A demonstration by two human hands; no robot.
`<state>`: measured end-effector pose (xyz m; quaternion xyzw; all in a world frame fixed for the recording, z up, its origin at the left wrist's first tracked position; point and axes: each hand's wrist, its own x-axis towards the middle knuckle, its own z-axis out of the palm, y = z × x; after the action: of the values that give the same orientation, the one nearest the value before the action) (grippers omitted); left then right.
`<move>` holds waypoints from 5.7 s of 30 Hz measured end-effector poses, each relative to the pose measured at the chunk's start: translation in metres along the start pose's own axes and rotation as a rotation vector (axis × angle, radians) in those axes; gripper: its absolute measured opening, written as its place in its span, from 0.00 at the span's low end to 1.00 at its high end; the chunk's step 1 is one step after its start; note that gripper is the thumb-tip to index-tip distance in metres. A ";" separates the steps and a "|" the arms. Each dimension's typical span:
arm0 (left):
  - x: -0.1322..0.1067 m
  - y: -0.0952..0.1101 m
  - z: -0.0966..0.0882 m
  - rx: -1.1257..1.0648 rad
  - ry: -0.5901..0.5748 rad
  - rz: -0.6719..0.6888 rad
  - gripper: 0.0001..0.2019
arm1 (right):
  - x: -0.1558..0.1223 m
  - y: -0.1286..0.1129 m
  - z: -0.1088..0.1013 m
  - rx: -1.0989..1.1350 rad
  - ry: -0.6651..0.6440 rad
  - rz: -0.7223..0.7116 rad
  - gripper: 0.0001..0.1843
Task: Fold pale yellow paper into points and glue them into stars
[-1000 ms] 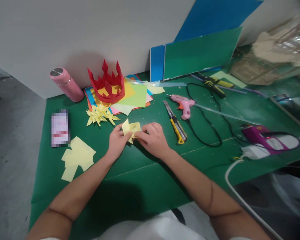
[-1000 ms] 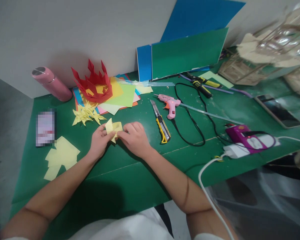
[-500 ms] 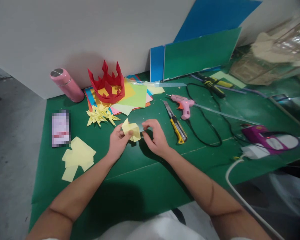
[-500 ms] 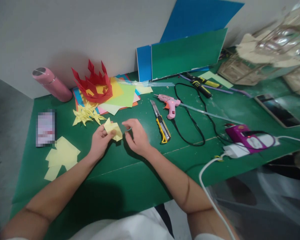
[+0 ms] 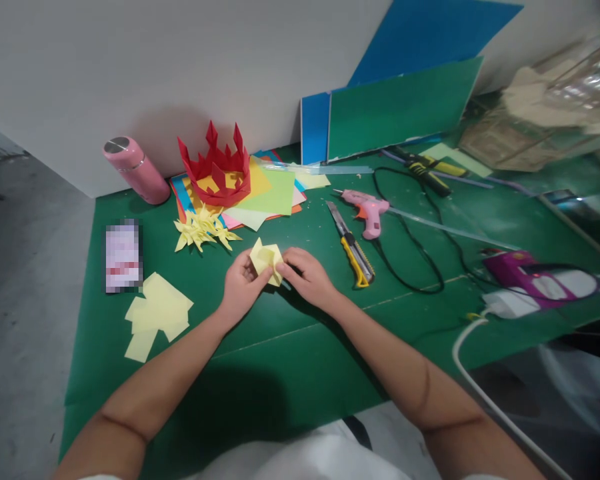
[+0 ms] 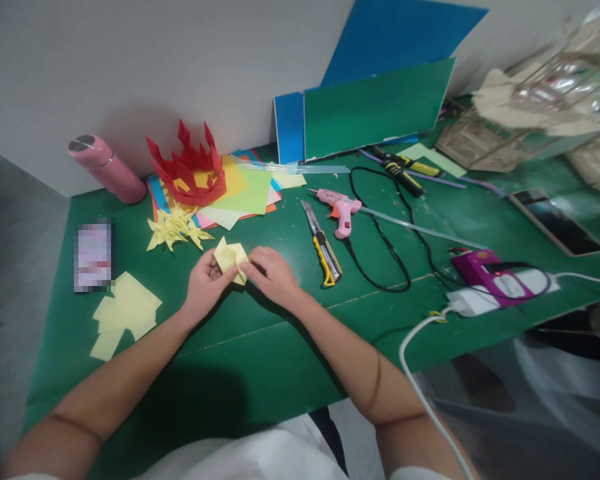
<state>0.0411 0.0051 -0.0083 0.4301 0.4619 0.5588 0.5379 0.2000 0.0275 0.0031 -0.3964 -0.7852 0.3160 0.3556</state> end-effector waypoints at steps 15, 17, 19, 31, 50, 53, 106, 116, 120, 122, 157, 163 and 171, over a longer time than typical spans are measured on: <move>0.000 0.015 -0.002 0.115 0.056 -0.053 0.16 | 0.000 0.002 -0.001 -0.077 -0.070 -0.096 0.19; 0.001 0.015 -0.002 0.099 0.071 -0.064 0.15 | 0.000 0.003 -0.002 -0.093 -0.066 -0.111 0.18; 0.001 0.014 -0.002 0.074 0.075 -0.075 0.15 | 0.000 0.003 -0.003 -0.096 -0.039 -0.110 0.17; 0.001 0.016 -0.002 0.099 0.038 -0.059 0.15 | -0.001 0.004 -0.002 -0.022 -0.004 -0.017 0.19; 0.006 0.013 -0.010 0.169 0.046 -0.083 0.12 | 0.002 0.002 -0.008 0.285 0.145 0.425 0.19; 0.007 0.014 -0.012 0.227 -0.016 -0.025 0.12 | 0.002 0.003 -0.011 0.301 0.194 0.462 0.19; 0.015 0.017 -0.026 1.136 -0.342 0.748 0.14 | 0.002 0.020 -0.022 -0.248 -0.166 -0.234 0.17; 0.008 0.015 -0.021 1.219 -0.367 0.547 0.09 | 0.003 0.015 -0.017 -0.275 -0.166 -0.020 0.04; 0.009 0.014 -0.022 1.230 -0.349 0.496 0.11 | 0.003 0.018 -0.022 -0.270 -0.181 0.045 0.06; 0.010 0.014 -0.022 1.225 -0.339 0.480 0.11 | 0.003 0.020 -0.023 -0.268 -0.176 0.070 0.08; 0.007 0.010 -0.022 1.256 -0.183 0.431 0.14 | 0.000 0.014 -0.014 -0.224 -0.212 -0.128 0.08; 0.004 0.011 -0.020 1.321 -0.129 0.379 0.10 | 0.000 0.014 -0.013 -0.215 -0.238 -0.120 0.07; 0.008 0.008 -0.023 1.223 -0.169 0.372 0.10 | 0.001 0.013 -0.014 -0.200 -0.258 -0.119 0.08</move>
<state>0.0168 0.0120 -0.0052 0.7743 0.5710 0.2428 0.1244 0.2160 0.0375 0.0012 -0.3388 -0.8740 0.2630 0.2286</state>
